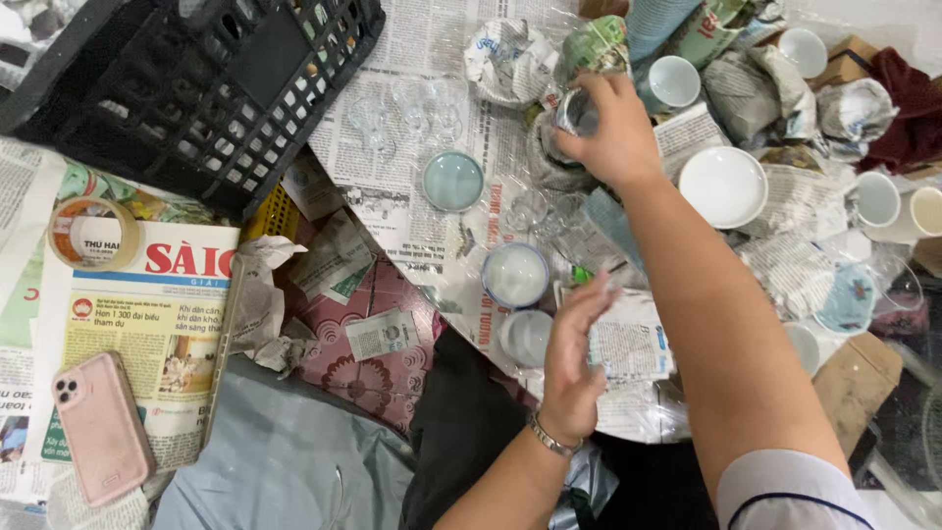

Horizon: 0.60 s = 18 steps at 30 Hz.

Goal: The person sits on the floor and wraps individual ceramic cups and bowls in newspaper. They fold the paper around each item, tuck the edges, and place the wrapped pieces onto a nearby table.

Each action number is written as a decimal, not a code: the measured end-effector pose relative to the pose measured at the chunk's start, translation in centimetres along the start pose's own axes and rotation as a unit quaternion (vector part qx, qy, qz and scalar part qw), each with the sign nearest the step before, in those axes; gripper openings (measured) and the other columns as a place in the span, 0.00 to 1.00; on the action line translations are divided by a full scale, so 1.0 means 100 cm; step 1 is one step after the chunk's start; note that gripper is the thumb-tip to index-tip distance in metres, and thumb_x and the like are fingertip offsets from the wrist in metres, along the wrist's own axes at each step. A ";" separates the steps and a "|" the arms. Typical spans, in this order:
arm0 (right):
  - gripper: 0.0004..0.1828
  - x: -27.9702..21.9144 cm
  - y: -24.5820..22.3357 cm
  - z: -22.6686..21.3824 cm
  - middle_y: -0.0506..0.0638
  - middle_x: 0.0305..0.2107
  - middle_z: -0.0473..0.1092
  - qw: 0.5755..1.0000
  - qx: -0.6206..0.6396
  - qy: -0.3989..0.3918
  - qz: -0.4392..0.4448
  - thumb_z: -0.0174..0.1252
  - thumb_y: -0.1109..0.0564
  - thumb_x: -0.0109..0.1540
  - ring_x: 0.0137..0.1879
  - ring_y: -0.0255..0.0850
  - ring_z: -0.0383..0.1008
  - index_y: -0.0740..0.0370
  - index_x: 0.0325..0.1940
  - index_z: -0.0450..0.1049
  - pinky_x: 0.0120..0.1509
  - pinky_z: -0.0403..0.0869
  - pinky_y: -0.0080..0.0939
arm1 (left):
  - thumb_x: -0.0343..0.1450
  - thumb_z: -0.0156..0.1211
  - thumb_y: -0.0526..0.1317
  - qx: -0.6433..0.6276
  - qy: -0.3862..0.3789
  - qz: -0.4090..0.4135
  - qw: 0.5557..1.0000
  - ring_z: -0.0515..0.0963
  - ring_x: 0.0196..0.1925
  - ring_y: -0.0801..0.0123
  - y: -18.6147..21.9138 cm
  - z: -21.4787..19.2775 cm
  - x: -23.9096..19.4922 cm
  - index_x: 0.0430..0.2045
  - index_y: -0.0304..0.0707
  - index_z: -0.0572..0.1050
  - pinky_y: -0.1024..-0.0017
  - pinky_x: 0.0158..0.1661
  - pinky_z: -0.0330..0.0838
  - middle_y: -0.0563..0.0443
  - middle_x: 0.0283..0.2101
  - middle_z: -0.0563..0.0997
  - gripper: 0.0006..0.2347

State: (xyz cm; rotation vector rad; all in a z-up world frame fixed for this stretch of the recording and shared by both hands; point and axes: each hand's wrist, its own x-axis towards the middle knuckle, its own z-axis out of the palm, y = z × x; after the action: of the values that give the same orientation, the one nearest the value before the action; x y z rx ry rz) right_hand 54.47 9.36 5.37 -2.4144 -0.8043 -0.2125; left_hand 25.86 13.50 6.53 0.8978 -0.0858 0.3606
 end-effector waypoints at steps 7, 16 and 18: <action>0.37 -0.005 0.030 0.034 0.61 0.66 0.58 0.975 -0.206 -0.086 -0.022 0.65 0.38 0.61 0.73 0.63 0.54 0.55 0.70 0.68 0.74 0.54 0.69 | 0.76 0.55 0.58 -0.013 -0.018 -0.059 0.998 0.74 0.66 0.57 0.000 0.001 -0.003 0.64 0.29 0.63 0.57 0.71 0.65 0.39 0.66 0.70 0.31; 0.45 0.002 0.027 0.026 0.62 0.76 0.44 0.968 -0.197 -0.154 0.022 0.50 0.28 0.69 0.79 0.63 0.40 0.53 0.81 0.49 0.74 0.42 0.73 | 0.77 0.52 0.55 0.015 -0.027 -0.043 0.999 0.76 0.62 0.59 -0.003 0.010 -0.007 0.60 0.27 0.67 0.62 0.66 0.67 0.40 0.61 0.76 0.26; 0.46 0.010 0.028 0.003 0.64 0.75 0.44 0.978 -0.119 -0.166 0.036 0.48 0.30 0.71 0.78 0.63 0.39 0.54 0.84 0.41 0.71 0.40 0.76 | 0.77 0.51 0.52 0.039 0.012 -0.024 0.999 0.75 0.62 0.58 -0.006 0.010 -0.010 0.58 0.27 0.68 0.60 0.68 0.67 0.40 0.59 0.76 0.24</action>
State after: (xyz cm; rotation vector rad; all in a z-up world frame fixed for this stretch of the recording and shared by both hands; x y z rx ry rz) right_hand 56.95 8.27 4.10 -2.7455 -0.8752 0.1368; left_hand 25.22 12.16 6.49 0.9706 -0.0275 0.3319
